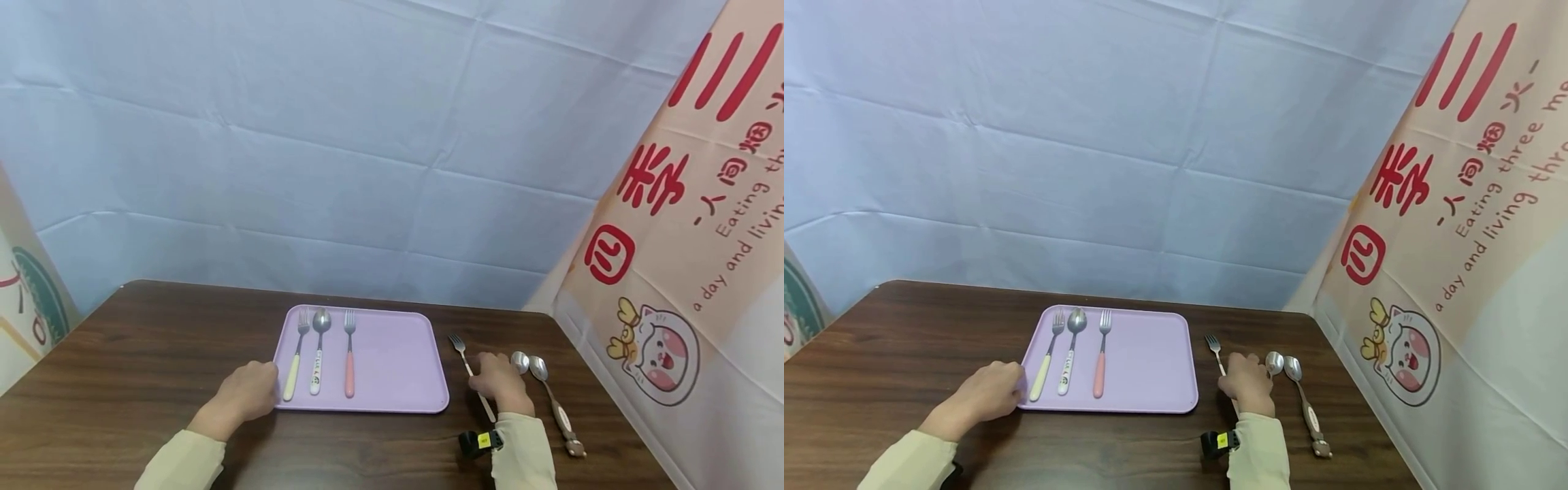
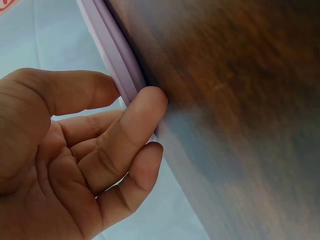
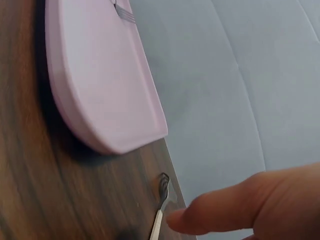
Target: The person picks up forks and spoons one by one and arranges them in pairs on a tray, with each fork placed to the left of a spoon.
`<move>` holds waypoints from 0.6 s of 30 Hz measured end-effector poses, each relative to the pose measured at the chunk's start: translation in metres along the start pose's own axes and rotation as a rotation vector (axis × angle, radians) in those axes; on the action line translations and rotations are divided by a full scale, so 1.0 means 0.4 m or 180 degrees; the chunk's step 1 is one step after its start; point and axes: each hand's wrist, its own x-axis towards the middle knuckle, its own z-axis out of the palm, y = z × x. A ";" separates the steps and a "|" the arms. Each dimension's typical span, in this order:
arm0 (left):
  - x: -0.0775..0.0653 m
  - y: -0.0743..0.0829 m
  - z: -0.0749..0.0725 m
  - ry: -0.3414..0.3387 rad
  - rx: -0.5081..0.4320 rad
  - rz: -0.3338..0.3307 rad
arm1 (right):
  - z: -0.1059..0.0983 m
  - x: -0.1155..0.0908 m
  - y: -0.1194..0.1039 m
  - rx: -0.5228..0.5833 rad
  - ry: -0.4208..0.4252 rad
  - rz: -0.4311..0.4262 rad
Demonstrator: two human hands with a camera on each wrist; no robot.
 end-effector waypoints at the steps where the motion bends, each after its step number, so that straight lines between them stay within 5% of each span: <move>1: 0.000 0.000 0.001 -0.0008 0.0003 -0.0010 | 0.000 0.001 0.006 0.0008 -0.0016 0.0050; 7: -0.001 -0.002 0.000 0.0033 0.0022 0.0029 | -0.003 -0.002 0.034 0.0050 -0.0096 0.0302; 18: 0.000 -0.006 0.005 0.0050 0.0016 0.0050 | -0.007 -0.012 0.067 0.0152 -0.0233 0.0312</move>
